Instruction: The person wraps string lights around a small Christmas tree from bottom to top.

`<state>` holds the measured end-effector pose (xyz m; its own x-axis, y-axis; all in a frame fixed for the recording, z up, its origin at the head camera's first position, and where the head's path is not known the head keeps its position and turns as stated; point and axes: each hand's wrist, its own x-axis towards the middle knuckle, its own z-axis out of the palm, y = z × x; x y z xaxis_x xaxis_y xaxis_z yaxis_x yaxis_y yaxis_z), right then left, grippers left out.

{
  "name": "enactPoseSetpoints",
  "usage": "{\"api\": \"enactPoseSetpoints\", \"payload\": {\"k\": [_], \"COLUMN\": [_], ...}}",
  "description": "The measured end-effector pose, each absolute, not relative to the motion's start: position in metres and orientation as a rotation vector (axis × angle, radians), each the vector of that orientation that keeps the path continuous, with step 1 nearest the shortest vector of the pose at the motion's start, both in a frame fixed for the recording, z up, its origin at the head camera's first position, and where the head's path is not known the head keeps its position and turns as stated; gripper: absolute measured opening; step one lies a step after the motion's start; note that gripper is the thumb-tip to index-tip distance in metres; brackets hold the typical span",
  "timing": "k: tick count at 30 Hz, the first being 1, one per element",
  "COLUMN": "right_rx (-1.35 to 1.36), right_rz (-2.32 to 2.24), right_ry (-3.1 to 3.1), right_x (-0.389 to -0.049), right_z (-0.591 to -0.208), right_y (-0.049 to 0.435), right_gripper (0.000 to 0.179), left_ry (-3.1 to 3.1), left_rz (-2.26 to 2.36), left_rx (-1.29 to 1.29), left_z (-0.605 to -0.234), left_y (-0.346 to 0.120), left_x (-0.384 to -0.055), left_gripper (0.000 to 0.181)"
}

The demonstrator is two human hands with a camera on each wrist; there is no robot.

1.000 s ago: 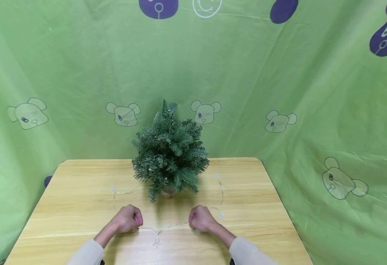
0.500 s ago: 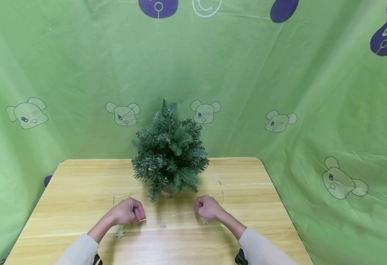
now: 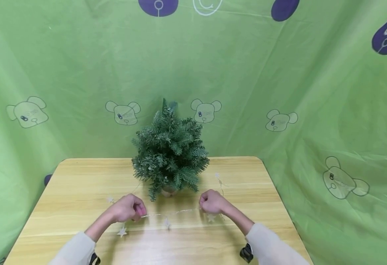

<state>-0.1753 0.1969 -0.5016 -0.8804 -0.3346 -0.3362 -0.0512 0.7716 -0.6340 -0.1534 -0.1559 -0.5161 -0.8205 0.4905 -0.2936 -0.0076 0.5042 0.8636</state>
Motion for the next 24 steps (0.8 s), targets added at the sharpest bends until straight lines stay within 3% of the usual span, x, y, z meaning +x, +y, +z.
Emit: {"api": "enactPoseSetpoints", "payload": {"k": [10,18,24], "right_rx": [-0.377,-0.367,-0.409], "right_rz": [-1.077,-1.124,-1.115], "right_ry": [2.348,2.290,2.252], "right_x": [-0.179,-0.183,-0.183], "right_z": [-0.491,-0.487,-0.480], "right_y": [0.205,0.211,0.214], "right_gripper": [0.024,0.033,0.021], "left_ry": [2.288,2.241,2.218], "left_rz": [1.243,1.278,1.291], "left_rx": [0.378,0.407,0.445], "left_z": [-0.508,-0.501,-0.493], "left_y": [-0.162,-0.161,-0.160], "left_x": [-0.152,-0.153,-0.153], "left_gripper": [0.018,0.018,0.015]}}
